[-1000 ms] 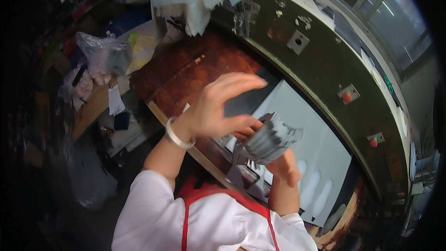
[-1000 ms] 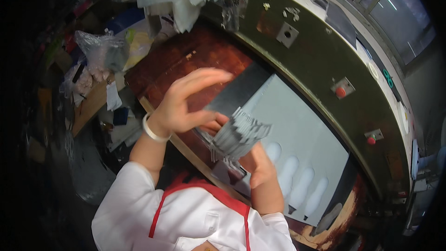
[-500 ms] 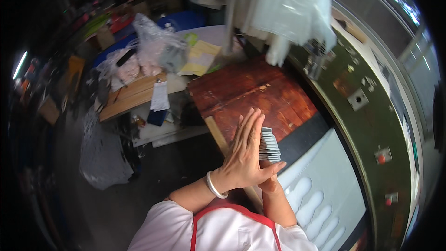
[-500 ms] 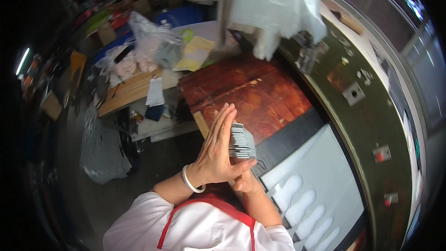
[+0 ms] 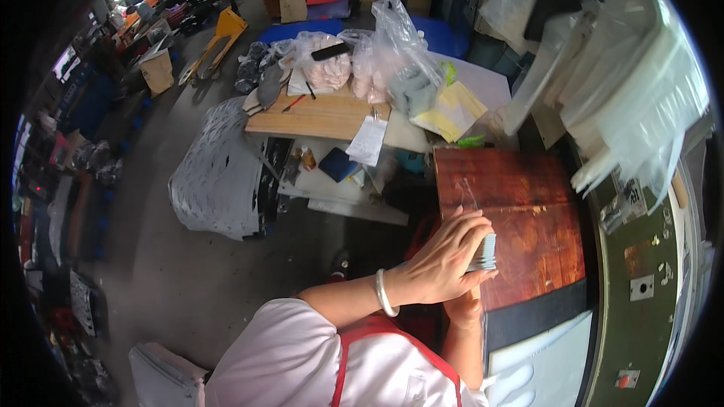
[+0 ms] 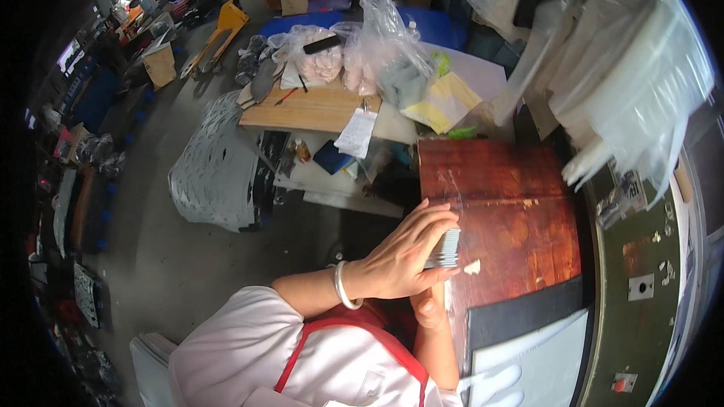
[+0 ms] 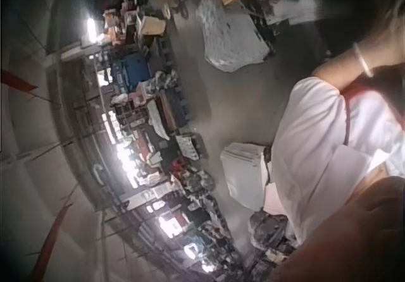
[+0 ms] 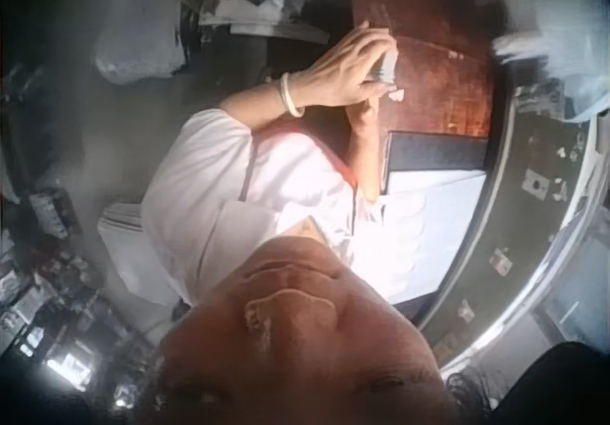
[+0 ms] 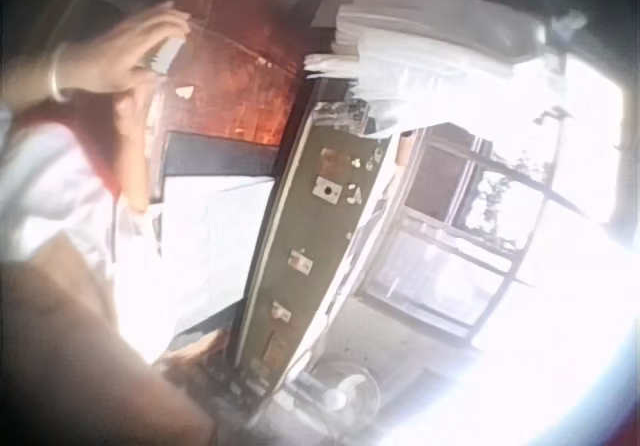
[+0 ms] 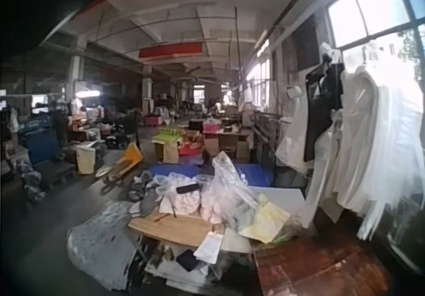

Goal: The person unpacks a plastic-wrapped template, places it on a cutting machine, and uses a handheld tool to press and cut multiple shapes from a sheet of material. The cut pieces are collected and placed into a red bin.

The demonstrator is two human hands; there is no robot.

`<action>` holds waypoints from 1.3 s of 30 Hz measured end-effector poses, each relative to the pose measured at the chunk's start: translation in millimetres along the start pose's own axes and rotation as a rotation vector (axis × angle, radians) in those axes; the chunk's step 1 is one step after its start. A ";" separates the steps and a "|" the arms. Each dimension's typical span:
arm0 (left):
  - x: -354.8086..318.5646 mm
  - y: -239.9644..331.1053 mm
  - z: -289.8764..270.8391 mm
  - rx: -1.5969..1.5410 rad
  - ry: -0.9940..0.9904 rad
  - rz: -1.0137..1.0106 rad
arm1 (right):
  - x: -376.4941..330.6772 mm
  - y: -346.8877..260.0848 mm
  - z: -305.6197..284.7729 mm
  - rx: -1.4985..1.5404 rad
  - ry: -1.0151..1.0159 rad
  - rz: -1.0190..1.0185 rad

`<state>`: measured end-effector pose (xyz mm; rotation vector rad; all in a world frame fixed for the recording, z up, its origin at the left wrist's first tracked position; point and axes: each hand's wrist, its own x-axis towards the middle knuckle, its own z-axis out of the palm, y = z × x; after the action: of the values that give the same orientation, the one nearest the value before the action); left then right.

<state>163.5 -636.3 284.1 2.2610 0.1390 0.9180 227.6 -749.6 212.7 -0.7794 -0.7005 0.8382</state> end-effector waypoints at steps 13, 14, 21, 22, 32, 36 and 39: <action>92.7 -232.8 -168.1 -0.565 0.068 -0.172 | 207.5 62.7 25.6 -0.569 0.441 -0.215; 98.2 -245.2 -178.5 -0.586 0.045 -0.243 | 237.5 98.0 19.3 -0.425 0.436 -0.117; 103.4 -405.4 -210.4 -0.840 0.180 -0.826 | 296.5 270.0 56.7 0.483 0.168 0.635; 98.4 -436.5 -209.7 -0.838 0.206 -0.931 | 298.4 280.8 60.7 0.464 0.197 0.649; 51.0 -664.2 -182.8 -0.833 0.221 -1.286 | 384.3 395.4 46.7 -0.166 0.436 0.836; 56.3 -703.2 -163.1 -0.568 0.258 -1.225 | 405.6 440.0 34.0 -0.550 0.576 0.797; 55.6 -716.3 -160.8 -0.027 0.026 -1.095 | 401.9 447.9 27.1 -0.926 0.492 0.728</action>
<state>206.6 16.7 -53.3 1.7173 1.2113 0.3281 234.7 -206.4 -47.7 -2.0792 -0.3160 0.8910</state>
